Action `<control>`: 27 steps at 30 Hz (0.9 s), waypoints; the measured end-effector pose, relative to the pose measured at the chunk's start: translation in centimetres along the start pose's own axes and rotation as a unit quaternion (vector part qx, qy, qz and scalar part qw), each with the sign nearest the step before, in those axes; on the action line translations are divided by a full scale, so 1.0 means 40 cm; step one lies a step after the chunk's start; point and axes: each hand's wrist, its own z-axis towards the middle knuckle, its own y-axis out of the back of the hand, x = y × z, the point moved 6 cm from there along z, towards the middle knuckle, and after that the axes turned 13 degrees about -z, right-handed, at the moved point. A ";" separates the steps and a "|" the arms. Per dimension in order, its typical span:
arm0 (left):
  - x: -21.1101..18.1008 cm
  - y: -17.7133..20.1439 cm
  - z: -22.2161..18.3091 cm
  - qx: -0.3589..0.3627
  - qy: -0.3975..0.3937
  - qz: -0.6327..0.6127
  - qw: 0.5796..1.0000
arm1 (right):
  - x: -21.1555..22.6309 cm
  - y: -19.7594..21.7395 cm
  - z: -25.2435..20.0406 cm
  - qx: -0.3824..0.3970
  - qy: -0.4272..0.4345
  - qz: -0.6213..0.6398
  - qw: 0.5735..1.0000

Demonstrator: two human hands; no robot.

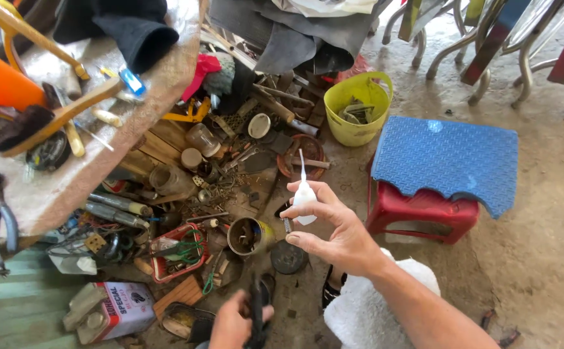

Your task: Repairing a shoe by applying glue to the heel and attaching it to the shoe body

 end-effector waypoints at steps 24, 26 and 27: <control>-0.397 0.072 -0.195 -0.077 -0.460 -0.138 0.874 | -0.009 -0.054 -0.058 0.158 0.022 -0.135 0.978; -0.402 0.074 -0.198 -0.079 -0.462 -0.134 0.873 | -0.016 -0.053 -0.058 0.161 0.027 -0.152 0.975; -0.407 0.077 -0.199 -0.079 -0.461 -0.140 0.873 | -0.021 -0.051 -0.059 0.161 0.026 -0.154 0.975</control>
